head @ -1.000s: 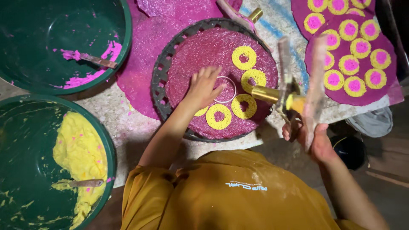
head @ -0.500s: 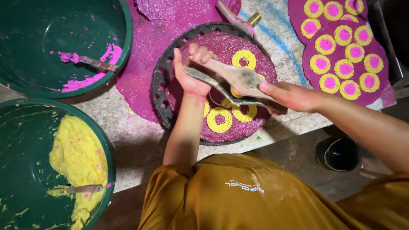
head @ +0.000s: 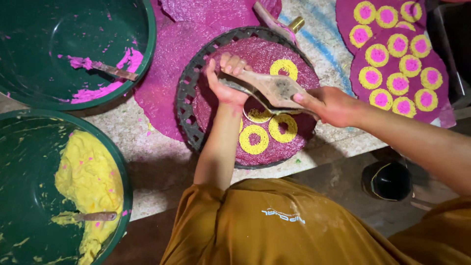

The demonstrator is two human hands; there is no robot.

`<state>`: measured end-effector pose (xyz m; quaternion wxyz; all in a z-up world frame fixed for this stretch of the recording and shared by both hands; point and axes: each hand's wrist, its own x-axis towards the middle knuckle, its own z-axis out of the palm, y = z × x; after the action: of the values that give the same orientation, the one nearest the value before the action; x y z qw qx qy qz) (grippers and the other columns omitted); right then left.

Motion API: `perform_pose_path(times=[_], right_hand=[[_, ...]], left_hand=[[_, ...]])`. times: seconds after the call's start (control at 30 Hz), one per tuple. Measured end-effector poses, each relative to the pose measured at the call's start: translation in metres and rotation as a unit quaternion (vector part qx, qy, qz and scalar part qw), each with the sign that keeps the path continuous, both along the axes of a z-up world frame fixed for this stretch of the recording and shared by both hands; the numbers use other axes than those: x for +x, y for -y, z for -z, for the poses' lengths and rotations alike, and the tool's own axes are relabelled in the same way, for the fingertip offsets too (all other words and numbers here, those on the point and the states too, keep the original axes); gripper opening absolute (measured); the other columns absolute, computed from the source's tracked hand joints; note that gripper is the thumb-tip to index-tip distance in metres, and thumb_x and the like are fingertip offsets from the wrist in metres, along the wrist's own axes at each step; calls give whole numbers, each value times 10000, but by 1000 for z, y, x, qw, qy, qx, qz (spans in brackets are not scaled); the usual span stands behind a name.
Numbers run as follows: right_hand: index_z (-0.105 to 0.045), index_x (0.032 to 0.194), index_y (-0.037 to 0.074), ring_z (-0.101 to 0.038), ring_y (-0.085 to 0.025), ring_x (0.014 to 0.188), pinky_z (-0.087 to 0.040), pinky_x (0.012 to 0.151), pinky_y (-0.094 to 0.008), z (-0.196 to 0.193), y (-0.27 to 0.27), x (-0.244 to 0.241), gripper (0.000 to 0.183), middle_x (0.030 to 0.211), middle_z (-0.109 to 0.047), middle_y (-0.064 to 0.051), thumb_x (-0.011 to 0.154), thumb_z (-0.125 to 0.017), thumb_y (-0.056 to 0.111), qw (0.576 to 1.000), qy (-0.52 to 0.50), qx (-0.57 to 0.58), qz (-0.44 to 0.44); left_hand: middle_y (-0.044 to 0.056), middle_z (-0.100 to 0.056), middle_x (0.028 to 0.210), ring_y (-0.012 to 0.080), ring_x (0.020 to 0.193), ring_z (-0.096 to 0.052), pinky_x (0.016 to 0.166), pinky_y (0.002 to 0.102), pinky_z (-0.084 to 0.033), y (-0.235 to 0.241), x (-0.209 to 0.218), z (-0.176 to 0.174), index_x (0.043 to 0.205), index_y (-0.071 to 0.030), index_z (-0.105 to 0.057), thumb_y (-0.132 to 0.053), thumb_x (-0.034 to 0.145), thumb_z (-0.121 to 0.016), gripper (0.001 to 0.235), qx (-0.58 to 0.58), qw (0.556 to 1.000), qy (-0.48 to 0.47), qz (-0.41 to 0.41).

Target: The person uses a manual press to shape yellow and pink dough into circular patterns on a pink mat. They repeatedly load the press with dough from green bowls, press it onto the mat, and arrange the finished pieces.

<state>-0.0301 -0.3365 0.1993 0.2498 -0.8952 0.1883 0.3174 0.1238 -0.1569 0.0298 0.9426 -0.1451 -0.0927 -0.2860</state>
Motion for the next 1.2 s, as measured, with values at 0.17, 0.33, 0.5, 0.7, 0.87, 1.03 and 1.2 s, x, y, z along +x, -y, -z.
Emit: perform_pose_path(times=[0.17, 0.33, 0.5, 0.7, 0.87, 1.03, 1.2], right_hand=[[-691, 1271, 71, -685, -210, 684, -519, 698, -426, 14, -12, 4, 752, 698, -676, -113, 949, -400, 685, 991, 129, 24, -20], [-694, 1199, 39, -656, -213, 604, -531, 611, -410, 24, -29, 9, 649, 686, -650, -107, 984, -407, 579, 988, 118, 95, 7], [-724, 1005, -4, -648, -203, 559, -528, 572, -412, 33, -23, 4, 687, 640, -629, -115, 1012, -377, 589, 992, 44, 117, 17], [-699, 961, 42, -642, -192, 618, -544, 555, -376, 32, 43, -20, 691, 702, -647, -78, 1004, -329, 624, 998, 7, 53, 45], [-649, 887, 14, -558, -177, 614, -447, 560, -359, 31, 97, -83, 756, 688, -603, -61, 1000, -304, 677, 968, 177, 150, 93], [-590, 1130, 26, -534, -174, 701, -413, 622, -335, 72, 93, -150, 880, 791, -589, -61, 983, -194, 798, 861, 300, 357, 205], [-536, 1280, -46, -513, -248, 779, -408, 681, -395, 115, 72, -180, 1012, 923, -556, -116, 968, -232, 868, 728, 352, 483, 336]], left_hand=[[-52, -437, 724, 131, 722, -482, 843, 354, -512, -9, 25, -8, 833, -175, -468, -505, 1018, -483, 379, 46, 996, 75, -28], [-54, -426, 699, 127, 679, -462, 760, 335, -467, -33, 33, -11, 816, -179, -450, -532, 1014, -452, 405, 90, 991, 75, -57], [-51, -424, 677, 136, 662, -454, 729, 345, -449, -38, 15, -3, 802, -173, -446, -498, 990, -462, 376, 111, 991, 33, -64], [48, -617, 930, 196, 919, -593, 908, 386, -486, -2, -12, 9, 1001, -95, -609, -426, 999, -463, 362, 139, 989, 41, -12], [126, -593, 1411, 333, 1239, -615, 1086, 477, -501, -19, -31, -4, 1535, -100, -429, -334, 884, -691, 740, 609, 712, 346, -40], [187, -456, 1454, 408, 1374, -362, 1143, 575, -240, -53, -67, -20, 1589, -129, -141, -343, 628, -957, 1279, 765, 291, 565, -104], [165, -488, 1435, 368, 1381, -380, 1157, 596, -182, -53, -74, -30, 1602, -137, -135, -385, 627, -962, 1303, 767, 247, 577, -130]])
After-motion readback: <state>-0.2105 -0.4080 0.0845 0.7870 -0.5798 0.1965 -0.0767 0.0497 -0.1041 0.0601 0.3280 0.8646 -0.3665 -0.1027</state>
